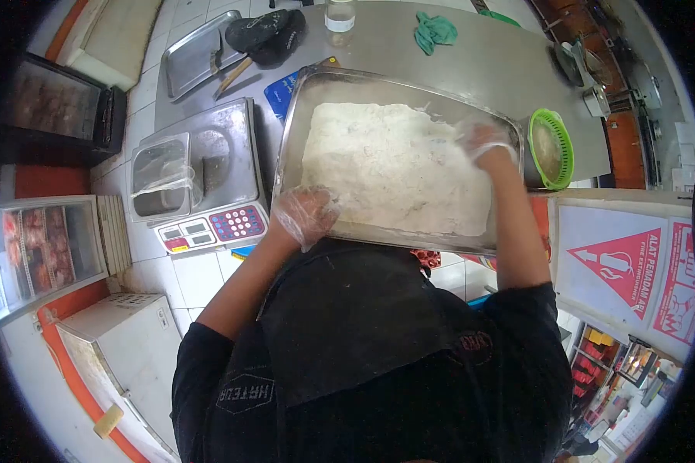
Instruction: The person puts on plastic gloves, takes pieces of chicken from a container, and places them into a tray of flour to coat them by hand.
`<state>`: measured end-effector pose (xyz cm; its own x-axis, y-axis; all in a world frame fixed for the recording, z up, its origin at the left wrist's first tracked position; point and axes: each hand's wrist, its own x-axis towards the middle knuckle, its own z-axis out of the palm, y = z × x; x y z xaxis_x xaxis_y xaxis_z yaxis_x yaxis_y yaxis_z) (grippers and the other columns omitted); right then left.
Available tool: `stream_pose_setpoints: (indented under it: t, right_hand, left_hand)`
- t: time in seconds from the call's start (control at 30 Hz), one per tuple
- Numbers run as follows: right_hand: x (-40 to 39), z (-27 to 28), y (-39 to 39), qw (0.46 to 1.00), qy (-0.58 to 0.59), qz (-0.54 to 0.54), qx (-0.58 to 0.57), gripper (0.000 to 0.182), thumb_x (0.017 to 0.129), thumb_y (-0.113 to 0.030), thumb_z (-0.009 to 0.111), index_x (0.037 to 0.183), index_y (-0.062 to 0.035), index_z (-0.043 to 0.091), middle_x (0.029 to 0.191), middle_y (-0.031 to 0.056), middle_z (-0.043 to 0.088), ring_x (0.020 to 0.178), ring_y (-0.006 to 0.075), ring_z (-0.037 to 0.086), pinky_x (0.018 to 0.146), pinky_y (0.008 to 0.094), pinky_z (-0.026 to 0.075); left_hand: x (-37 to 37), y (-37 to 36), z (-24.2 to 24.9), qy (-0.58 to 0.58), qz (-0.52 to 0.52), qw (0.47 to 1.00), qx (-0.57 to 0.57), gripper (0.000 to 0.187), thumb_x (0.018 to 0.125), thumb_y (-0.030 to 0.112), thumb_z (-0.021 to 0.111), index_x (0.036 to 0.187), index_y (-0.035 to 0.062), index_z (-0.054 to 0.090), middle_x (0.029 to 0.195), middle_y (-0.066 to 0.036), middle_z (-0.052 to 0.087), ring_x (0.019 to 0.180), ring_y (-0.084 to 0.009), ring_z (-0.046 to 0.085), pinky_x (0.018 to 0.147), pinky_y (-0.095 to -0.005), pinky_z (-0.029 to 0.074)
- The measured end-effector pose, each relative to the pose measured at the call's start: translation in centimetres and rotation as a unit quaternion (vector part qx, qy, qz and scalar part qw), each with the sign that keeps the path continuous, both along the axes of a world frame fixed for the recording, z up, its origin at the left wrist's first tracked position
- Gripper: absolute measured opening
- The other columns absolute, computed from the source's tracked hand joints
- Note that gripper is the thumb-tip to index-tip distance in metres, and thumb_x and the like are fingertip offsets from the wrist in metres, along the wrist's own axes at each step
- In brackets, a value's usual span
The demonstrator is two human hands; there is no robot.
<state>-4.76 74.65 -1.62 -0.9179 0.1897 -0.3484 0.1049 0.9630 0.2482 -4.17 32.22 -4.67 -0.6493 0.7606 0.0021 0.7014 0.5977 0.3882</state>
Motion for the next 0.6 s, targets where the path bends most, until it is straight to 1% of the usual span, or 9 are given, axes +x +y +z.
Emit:
stream_pose_setpoints:
  t: [0.03,0.1,0.13,0.2,0.27,0.37,0.47,0.57,0.6]
  right_hand:
    - [-0.4,-3.7,-0.5,0.995,-0.025,-0.06,-0.074,0.036,0.09,-0.029,0.055,0.11,-0.0023,0.067,0.119,0.0202,0.064,0.112,0.0365,0.061,0.096,0.0431,0.049]
    - [0.2,0.0,-5.9,0.997,-0.033,-0.05,-0.042,0.037,0.09,-0.035,0.054,0.101,-0.0026,0.07,0.11,0.0177,0.069,0.102,0.035,0.065,0.088,0.0427,0.052]
    - [0.7,-4.5,-4.1,0.997,-0.032,-0.047,-0.043,0.037,0.09,-0.035,0.054,0.101,-0.0026,0.07,0.11,0.0177,0.069,0.102,0.035,0.065,0.088,0.0427,0.052]
    - [2.2,-13.3,1.0,0.993,0.099,0.057,-0.041,0.037,0.088,-0.034,0.056,0.101,-0.003,0.071,0.109,0.0169,0.07,0.102,0.0344,0.066,0.089,0.0425,0.052]
    - [1.9,-12.0,1.8,0.997,0.037,0.059,-0.012,0.033,0.087,-0.031,0.057,0.103,-0.0066,0.071,0.105,0.0176,0.07,0.099,0.0356,0.066,0.088,0.0429,0.051]
    - [2.3,-7.1,1.9,0.985,0.025,-0.048,-0.164,0.027,0.086,-0.028,0.058,0.102,-0.0103,0.07,0.103,0.0189,0.069,0.096,0.0377,0.065,0.085,0.0458,0.051]
    - [4.1,-5.7,-0.6,0.979,0.019,0.024,-0.202,0.026,0.085,-0.026,0.058,0.099,-0.0065,0.07,0.104,0.0206,0.068,0.095,0.038,0.066,0.085,0.0457,0.052]
    - [5.4,-7.7,-4.5,0.991,-0.08,0.073,-0.074,0.026,0.086,-0.022,0.057,0.098,-0.0026,0.07,0.103,0.0225,0.068,0.094,0.0372,0.067,0.085,0.0445,0.053]
    - [5.7,-7.7,-5.2,0.992,-0.078,0.07,-0.074,0.026,0.086,-0.022,0.057,0.098,-0.0026,0.07,0.103,0.0225,0.068,0.094,0.0372,0.067,0.085,0.0445,0.053]
  left_hand:
    - [0.1,-0.1,0.0,0.022,-0.004,1.0,-0.003,0.023,0.087,0.031,0.058,0.101,0.0155,0.069,0.101,-0.01,0.069,0.092,-0.0302,0.067,0.079,-0.0442,0.054]
    - [0.2,-0.3,-0.2,0.046,-0.006,0.999,-0.008,0.018,0.085,0.026,0.061,0.099,0.0203,0.071,0.104,-0.007,0.069,0.093,-0.0266,0.067,0.076,-0.0428,0.056]
    - [0.3,-0.3,-0.5,0.056,-0.003,0.998,0.006,0.018,0.085,0.026,0.061,0.098,0.0197,0.071,0.102,-0.007,0.069,0.091,-0.0271,0.067,0.075,-0.0433,0.056]
    - [0.2,-0.2,0.3,0.065,0.003,0.998,0.019,0.017,0.084,0.025,0.061,0.098,0.0191,0.071,0.1,-0.007,0.069,0.089,-0.0277,0.067,0.074,-0.0438,0.056]
    - [0.3,0.2,2.8,-0.009,0.047,0.999,0.001,0.029,0.087,0.033,0.058,0.099,0.0093,0.068,0.096,-0.013,0.069,0.087,-0.0339,0.067,0.079,-0.0462,0.053]
    - [0.1,0.0,1.4,0.003,0.014,1.0,0.023,0.028,0.087,0.033,0.057,0.099,0.0092,0.068,0.096,-0.014,0.069,0.088,-0.0339,0.066,0.079,-0.0468,0.052]
    - [-0.2,-0.1,0.2,0.003,-0.007,1.0,0.014,0.029,0.087,0.033,0.057,0.1,0.0094,0.068,0.096,-0.013,0.069,0.088,-0.0335,0.066,0.08,-0.0467,0.052]
    - [-0.1,0.0,0.6,-0.001,-0.001,1.0,0.002,0.03,0.087,0.034,0.057,0.101,0.0098,0.068,0.098,-0.013,0.069,0.089,-0.0333,0.067,0.081,-0.046,0.053]
    - [0.0,0.0,0.4,0.001,-0.003,1.0,0.001,0.03,0.087,0.034,0.057,0.101,0.0098,0.068,0.098,-0.013,0.069,0.089,-0.0333,0.067,0.081,-0.046,0.053]
